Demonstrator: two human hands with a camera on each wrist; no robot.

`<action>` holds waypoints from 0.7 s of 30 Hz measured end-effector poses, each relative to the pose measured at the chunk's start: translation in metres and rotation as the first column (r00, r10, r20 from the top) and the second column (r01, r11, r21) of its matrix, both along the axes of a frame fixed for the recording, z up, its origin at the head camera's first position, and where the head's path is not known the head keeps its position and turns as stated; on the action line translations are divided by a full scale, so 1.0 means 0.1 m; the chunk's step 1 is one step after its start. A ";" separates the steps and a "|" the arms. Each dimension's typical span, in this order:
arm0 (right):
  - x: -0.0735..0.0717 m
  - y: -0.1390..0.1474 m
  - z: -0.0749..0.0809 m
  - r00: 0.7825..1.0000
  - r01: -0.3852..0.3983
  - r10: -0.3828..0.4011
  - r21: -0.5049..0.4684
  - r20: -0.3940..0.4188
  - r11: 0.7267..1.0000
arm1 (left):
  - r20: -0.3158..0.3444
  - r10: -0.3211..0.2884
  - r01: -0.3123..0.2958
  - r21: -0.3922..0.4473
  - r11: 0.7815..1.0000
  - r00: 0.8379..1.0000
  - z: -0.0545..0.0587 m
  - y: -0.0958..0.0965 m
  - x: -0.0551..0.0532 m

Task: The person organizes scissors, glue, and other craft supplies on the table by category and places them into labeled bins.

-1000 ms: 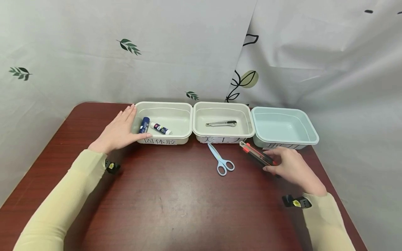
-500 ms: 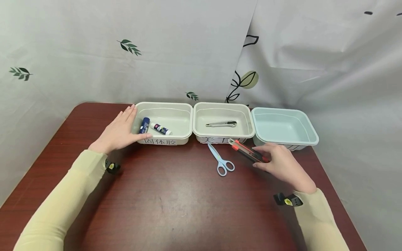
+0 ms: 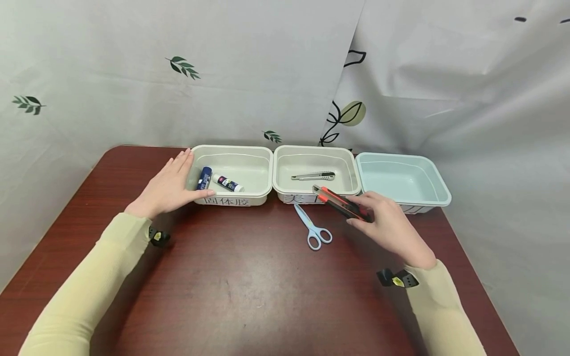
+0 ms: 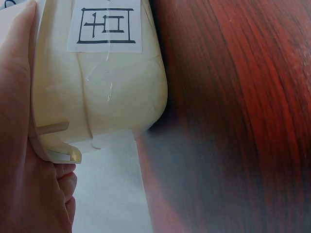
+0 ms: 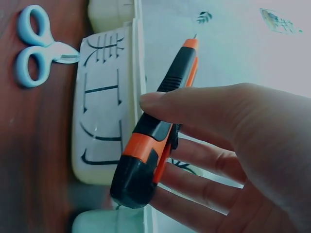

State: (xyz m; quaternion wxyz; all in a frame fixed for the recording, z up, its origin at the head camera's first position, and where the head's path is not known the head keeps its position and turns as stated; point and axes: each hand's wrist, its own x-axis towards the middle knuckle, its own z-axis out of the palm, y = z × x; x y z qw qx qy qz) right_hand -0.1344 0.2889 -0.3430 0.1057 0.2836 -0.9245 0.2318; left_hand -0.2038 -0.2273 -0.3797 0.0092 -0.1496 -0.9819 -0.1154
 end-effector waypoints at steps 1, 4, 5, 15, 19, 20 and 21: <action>-0.01 -0.01 0.02 1.000 -0.001 0.001 -0.016 0.006 1.000 | 0.000 0.001 -0.001 0.000 1.000 1.000 0.00 0.00 0.00; -0.05 -0.05 0.08 1.000 0.005 -0.005 -0.047 0.004 0.999 | 0.003 0.001 -0.001 0.004 1.000 1.000 0.00 0.00 0.00; -0.06 -0.06 0.11 1.000 0.008 -0.008 -0.052 -0.005 0.999 | 0.002 0.002 -0.002 0.000 1.000 1.000 0.00 0.00 0.00; -0.25 -0.13 0.33 0.996 -0.009 0.000 -0.097 -0.093 0.995 | 0.010 0.001 -0.001 -0.004 1.000 1.000 0.02 0.00 0.01; -0.36 -0.15 0.40 0.997 -0.009 -0.001 -0.117 -0.082 0.993 | 0.005 0.001 -0.001 -0.006 1.000 1.000 0.01 0.00 0.01; -0.38 -0.15 0.42 0.997 -0.007 -0.002 -0.121 -0.074 0.993 | 0.004 0.001 -0.001 -0.006 1.000 1.000 0.01 0.00 0.00; -0.41 -0.16 0.43 0.998 -0.008 0.000 -0.125 -0.066 0.992 | 0.003 0.001 0.000 -0.005 1.000 1.000 0.01 0.01 0.00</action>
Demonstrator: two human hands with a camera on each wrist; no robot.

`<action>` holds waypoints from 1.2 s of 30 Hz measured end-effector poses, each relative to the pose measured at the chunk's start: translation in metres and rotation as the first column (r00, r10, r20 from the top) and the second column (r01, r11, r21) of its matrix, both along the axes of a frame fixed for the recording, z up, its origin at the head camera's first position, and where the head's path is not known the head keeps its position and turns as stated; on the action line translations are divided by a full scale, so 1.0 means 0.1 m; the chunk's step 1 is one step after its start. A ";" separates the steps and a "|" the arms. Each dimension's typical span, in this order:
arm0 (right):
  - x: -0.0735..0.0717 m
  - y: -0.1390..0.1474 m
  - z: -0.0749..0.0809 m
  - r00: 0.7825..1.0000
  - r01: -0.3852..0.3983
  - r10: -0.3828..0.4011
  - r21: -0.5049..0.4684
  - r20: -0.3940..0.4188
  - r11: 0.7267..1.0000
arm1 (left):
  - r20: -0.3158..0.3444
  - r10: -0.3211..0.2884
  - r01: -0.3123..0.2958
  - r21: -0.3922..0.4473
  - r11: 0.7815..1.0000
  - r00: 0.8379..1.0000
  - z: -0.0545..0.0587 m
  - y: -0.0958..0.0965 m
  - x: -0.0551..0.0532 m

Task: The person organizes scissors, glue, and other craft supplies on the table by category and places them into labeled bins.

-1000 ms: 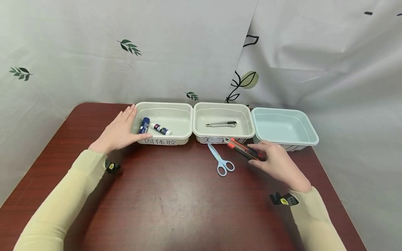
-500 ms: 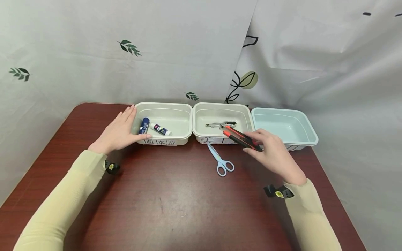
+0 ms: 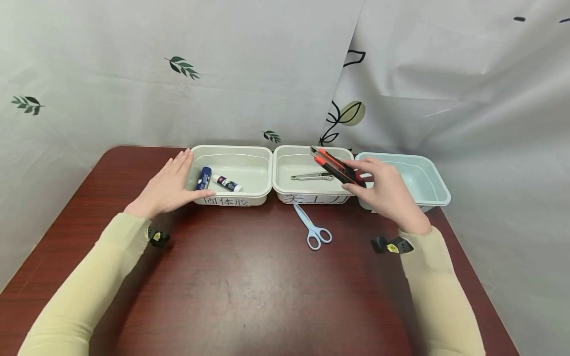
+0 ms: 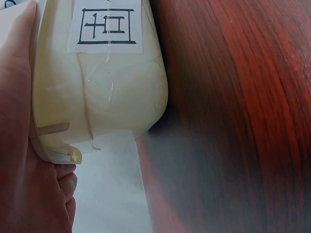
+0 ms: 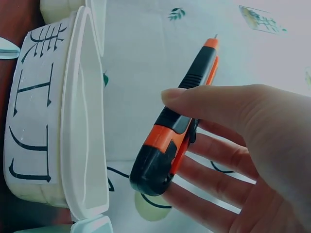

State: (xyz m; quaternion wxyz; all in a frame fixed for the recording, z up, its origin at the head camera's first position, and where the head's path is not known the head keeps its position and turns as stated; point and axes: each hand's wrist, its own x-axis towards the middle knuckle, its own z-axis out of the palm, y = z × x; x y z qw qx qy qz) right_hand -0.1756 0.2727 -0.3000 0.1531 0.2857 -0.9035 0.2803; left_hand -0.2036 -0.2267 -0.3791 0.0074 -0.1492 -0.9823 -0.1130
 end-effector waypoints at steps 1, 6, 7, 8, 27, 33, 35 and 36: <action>-0.03 -0.01 0.01 1.000 0.001 -0.001 -0.001 0.008 1.000 | -0.002 -0.001 0.001 0.000 1.000 1.000 0.00 0.00 0.00; -0.18 -0.07 0.06 1.000 -0.006 0.006 0.012 0.025 1.000 | 0.003 0.001 -0.001 -0.003 1.000 1.000 0.01 0.00 0.01; -0.21 -0.08 0.07 1.000 -0.009 0.008 0.014 0.030 1.000 | 0.005 0.002 -0.002 -0.004 1.000 1.000 0.02 0.00 0.01; -0.24 -0.09 0.08 0.999 -0.013 0.012 0.016 0.036 1.000 | 0.008 0.003 -0.003 -0.006 1.000 1.000 0.02 0.00 0.01; -0.65 -0.19 -0.04 0.978 0.001 -0.017 0.074 0.206 0.997 | 0.013 0.000 0.000 0.000 1.000 1.000 0.05 0.02 0.03; -0.74 -0.24 -0.18 0.965 -0.028 -0.002 0.111 0.261 0.993 | 0.014 0.001 -0.001 -0.003 1.000 1.000 0.04 0.02 0.03; -0.78 -0.26 -0.21 0.959 -0.030 -0.009 0.133 0.283 0.991 | 0.013 0.001 -0.001 -0.003 1.000 1.000 0.05 0.02 0.03; -0.79 -0.27 -0.23 0.955 -0.028 -0.017 0.146 0.296 0.989 | 0.015 0.002 -0.002 -0.003 1.000 1.000 0.05 0.02 0.03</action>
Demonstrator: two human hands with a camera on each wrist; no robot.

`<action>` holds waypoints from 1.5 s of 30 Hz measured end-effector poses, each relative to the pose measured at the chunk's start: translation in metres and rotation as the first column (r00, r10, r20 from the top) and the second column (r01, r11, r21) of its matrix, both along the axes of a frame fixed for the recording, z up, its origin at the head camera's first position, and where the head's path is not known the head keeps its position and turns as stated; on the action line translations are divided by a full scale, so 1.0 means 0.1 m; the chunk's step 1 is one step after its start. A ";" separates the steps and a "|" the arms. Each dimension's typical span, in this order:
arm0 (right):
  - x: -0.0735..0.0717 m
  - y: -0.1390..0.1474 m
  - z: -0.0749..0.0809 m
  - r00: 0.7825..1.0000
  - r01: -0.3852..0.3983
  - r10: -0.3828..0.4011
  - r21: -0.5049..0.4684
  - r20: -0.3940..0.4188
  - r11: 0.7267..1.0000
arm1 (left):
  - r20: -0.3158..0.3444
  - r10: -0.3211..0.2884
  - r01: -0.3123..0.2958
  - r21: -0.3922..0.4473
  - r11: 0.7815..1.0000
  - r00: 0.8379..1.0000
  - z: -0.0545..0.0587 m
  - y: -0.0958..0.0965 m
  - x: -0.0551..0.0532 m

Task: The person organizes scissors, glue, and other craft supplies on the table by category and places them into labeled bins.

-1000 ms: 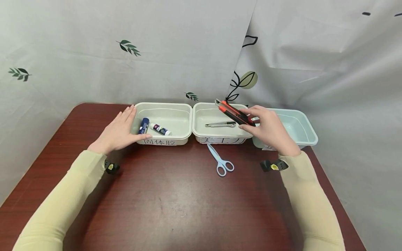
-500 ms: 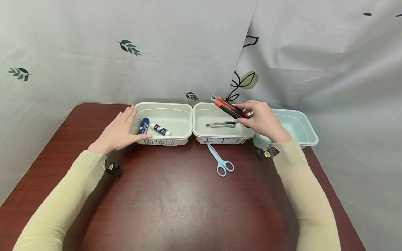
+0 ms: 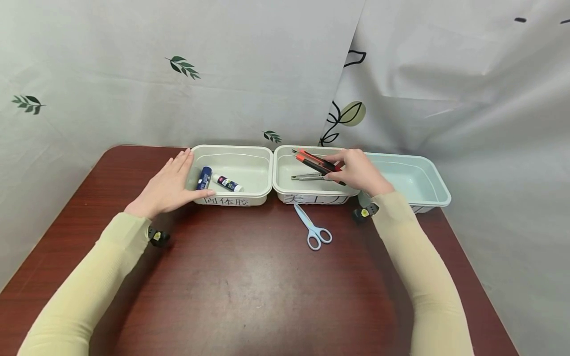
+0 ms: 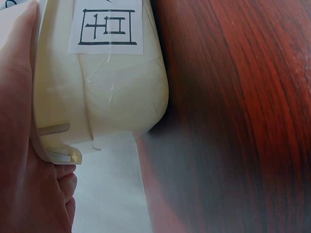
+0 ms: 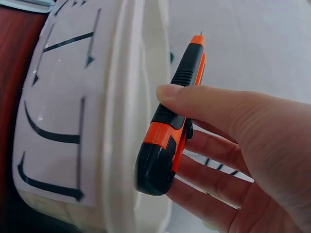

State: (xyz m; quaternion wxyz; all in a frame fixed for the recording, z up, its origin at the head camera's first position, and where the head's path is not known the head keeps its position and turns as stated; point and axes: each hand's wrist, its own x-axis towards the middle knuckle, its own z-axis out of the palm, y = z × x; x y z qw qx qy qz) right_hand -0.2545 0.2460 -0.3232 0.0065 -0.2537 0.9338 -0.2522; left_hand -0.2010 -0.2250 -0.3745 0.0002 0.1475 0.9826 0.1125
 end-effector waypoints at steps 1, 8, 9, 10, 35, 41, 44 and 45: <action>-0.02 -0.01 -0.02 1.000 0.004 -0.004 0.017 0.011 1.000 | 0.002 0.000 0.000 0.000 1.000 1.000 0.00 0.00 0.00; -0.12 -0.06 -0.14 0.998 0.014 -0.020 0.109 0.058 0.994 | 0.004 0.001 -0.001 0.004 1.000 1.000 0.00 0.00 0.00; -0.13 -0.06 -0.16 0.998 0.009 -0.017 0.115 0.062 0.993 | 0.004 0.001 -0.001 0.004 1.000 1.000 0.00 -0.01 0.00; -0.14 -0.07 -0.18 0.998 0.006 -0.013 0.116 0.066 0.993 | 0.002 0.001 -0.001 0.003 1.000 1.000 0.00 -0.01 0.00; -0.22 -0.18 -0.38 0.987 -0.017 -0.002 0.117 0.162 0.993 | 0.005 -0.002 0.002 -0.003 1.000 1.000 0.00 0.01 0.02; -0.20 -0.17 -0.31 0.987 0.005 -0.022 0.105 0.161 0.995 | 0.001 -0.004 0.004 -0.001 1.000 1.000 0.00 0.00 0.01; -0.18 -0.15 -0.27 0.990 -0.004 -0.008 0.084 0.141 0.996 | -0.003 -0.002 0.002 -0.001 1.000 1.000 0.00 0.00 0.01; -0.17 -0.15 -0.25 0.992 -0.005 -0.005 0.080 0.126 0.997 | -0.005 -0.001 0.001 -0.002 1.000 1.000 0.01 0.00 0.01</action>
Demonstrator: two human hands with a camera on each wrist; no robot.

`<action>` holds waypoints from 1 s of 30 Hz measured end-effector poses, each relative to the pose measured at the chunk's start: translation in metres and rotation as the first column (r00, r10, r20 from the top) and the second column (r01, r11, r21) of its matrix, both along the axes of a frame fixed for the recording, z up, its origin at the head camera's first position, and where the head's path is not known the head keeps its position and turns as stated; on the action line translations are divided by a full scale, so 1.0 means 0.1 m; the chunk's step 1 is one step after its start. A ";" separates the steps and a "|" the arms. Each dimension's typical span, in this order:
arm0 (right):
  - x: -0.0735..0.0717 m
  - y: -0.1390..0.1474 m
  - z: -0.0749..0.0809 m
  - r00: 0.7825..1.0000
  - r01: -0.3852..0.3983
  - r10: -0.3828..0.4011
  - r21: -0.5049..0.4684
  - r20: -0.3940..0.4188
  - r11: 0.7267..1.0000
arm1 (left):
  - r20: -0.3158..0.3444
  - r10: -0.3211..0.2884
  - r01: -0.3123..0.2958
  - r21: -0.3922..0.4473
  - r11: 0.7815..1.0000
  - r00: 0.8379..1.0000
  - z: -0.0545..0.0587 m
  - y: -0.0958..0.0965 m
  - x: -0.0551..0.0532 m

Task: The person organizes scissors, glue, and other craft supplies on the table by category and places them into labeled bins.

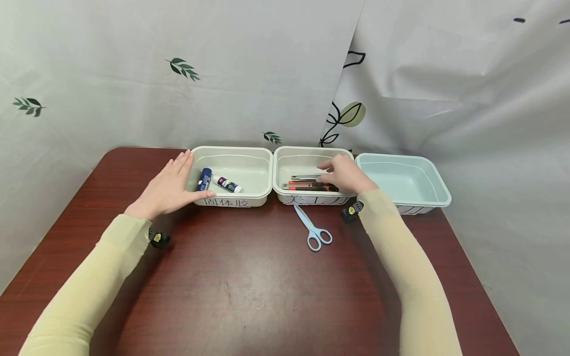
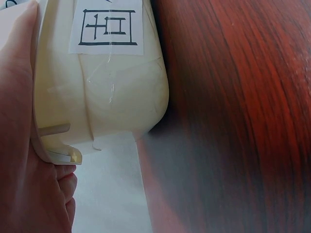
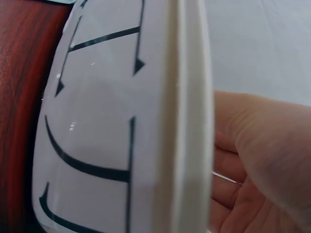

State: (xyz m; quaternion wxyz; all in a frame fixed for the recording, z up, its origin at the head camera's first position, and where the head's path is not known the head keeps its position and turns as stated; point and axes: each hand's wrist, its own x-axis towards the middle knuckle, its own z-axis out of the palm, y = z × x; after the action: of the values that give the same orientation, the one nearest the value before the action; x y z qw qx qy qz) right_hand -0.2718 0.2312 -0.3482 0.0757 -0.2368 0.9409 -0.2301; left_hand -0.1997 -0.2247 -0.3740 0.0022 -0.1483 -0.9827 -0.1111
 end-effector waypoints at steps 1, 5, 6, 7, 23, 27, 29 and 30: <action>0.00 0.01 0.01 1.000 0.000 0.000 -0.003 -0.016 1.000 | -0.004 -0.001 0.001 -0.002 1.000 1.000 0.00 0.00 0.00; 0.04 0.01 0.08 0.998 0.006 -0.007 -0.010 -0.066 1.000 | -0.013 -0.006 0.006 -0.009 1.000 1.000 0.00 0.00 0.00; 0.05 0.02 0.10 0.997 0.006 -0.007 -0.014 -0.073 1.000 | -0.017 -0.007 0.007 -0.011 1.000 1.000 0.00 0.00 0.00; 0.06 0.02 0.11 0.997 0.006 -0.007 -0.018 -0.077 1.000 | -0.017 -0.009 0.009 -0.012 1.000 1.000 0.00 0.00 0.00; 0.32 0.01 0.35 0.993 -0.001 -0.006 -0.058 -0.116 0.998 | 0.003 -0.006 0.006 -0.003 1.000 1.000 0.00 0.00 -0.01; 0.39 0.02 0.39 0.989 -0.012 0.003 -0.055 -0.148 0.998 | -0.005 -0.008 0.008 -0.004 1.000 1.000 0.00 0.00 -0.01; 0.43 0.02 0.39 0.986 -0.015 0.005 -0.058 -0.164 0.998 | -0.007 -0.009 0.009 -0.005 1.000 1.000 0.00 0.00 -0.01; 0.44 0.03 0.39 0.985 -0.018 0.007 -0.062 -0.173 0.998 | -0.007 -0.009 0.009 -0.003 1.000 1.000 -0.01 0.00 -0.01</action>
State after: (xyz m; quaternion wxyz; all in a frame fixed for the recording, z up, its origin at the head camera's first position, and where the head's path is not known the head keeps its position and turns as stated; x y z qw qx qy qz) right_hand -0.2277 0.2337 -0.3087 -0.0120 -0.2639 0.9347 -0.2380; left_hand -0.2010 -0.2246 -0.3745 0.0048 -0.1532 -0.9822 -0.1089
